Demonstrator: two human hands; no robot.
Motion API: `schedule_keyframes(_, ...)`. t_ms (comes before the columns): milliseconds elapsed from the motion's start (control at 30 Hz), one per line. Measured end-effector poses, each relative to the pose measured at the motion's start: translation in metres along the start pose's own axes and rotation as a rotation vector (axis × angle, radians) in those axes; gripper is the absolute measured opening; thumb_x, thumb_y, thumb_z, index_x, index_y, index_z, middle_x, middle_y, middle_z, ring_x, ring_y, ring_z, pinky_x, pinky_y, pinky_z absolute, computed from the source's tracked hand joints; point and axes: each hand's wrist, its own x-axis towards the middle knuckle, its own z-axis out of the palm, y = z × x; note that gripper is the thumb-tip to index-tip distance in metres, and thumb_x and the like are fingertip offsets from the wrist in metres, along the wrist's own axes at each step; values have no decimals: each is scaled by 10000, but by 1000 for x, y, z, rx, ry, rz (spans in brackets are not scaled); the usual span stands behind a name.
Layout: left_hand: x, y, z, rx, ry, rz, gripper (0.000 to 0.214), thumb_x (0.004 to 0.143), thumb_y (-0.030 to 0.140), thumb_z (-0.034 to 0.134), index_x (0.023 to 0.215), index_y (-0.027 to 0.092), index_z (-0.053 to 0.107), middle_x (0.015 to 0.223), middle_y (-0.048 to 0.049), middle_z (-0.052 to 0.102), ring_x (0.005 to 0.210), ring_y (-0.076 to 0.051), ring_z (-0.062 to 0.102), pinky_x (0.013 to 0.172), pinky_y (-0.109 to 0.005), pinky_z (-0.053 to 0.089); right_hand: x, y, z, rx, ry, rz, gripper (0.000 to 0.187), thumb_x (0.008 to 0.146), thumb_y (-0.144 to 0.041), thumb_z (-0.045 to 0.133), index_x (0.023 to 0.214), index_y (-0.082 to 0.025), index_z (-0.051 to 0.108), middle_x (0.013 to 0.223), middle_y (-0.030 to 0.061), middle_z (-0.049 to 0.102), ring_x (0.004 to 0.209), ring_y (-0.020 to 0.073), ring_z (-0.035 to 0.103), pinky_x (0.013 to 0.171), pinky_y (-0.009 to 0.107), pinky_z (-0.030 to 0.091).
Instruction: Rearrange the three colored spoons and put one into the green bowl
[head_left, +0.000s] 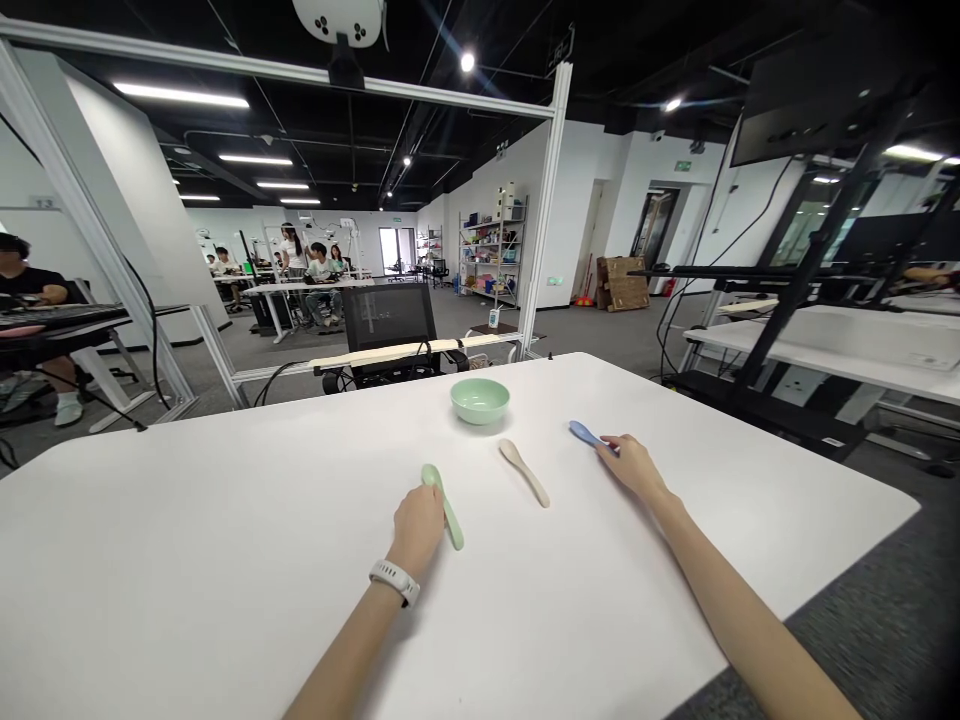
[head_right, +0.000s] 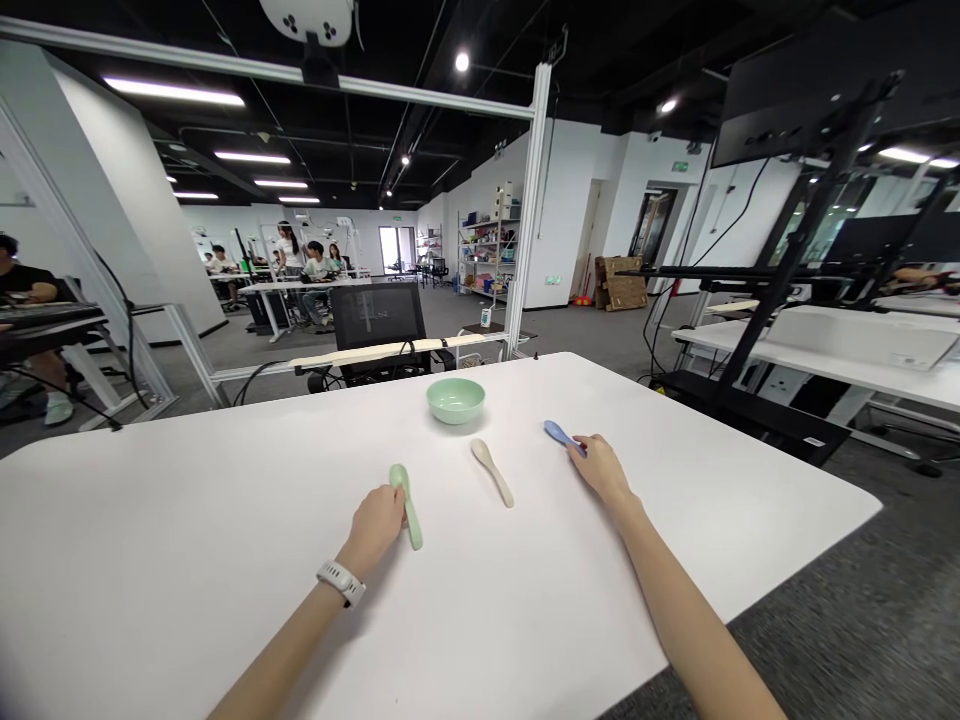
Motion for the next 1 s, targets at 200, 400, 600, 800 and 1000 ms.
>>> schedule_keyframes(200,0,2,-2,19,7,-10,655,1049,344,191,1110,58,778,1048,-200,826,933,-259,749,806,-362,461,0,0,-2,-9,-2,-15,425,967,-419,563,1158,-124,802,1111,182,763,966,296,719,919,360,525)
schedule_keyframes(400,-1,3,-4,36,23,-7,641,1048,321,193,1104,59,775,1115,-216,819,979,-262,753,816,-350,471,-1,-1,-3,-14,-2,-9,422,973,-419,556,1167,-132,797,1117,181,768,998,305,717,902,361,527)
schedule_keyframes(600,0,2,-2,14,43,-4,614,1051,317,215,1076,68,776,1136,-211,817,1012,-265,753,830,-339,474,1,3,0,-13,0,-14,405,976,-397,554,1172,-135,792,1099,174,766,971,291,714,918,359,524)
schedule_keyframes(800,3,-1,-1,9,40,9,586,1050,315,227,1039,77,762,1124,-223,816,990,-261,751,818,-345,465,0,2,-1,-20,0,-6,429,978,-403,544,1200,-125,785,1111,178,764,975,290,713,913,367,527)
schedule_keyframes(1000,7,-5,-1,-18,49,35,566,1036,310,230,945,117,754,1016,-204,824,870,-247,741,757,-349,463,-2,-1,-2,-13,25,-6,457,980,-440,535,1188,-119,785,1085,180,749,970,295,701,950,400,526)
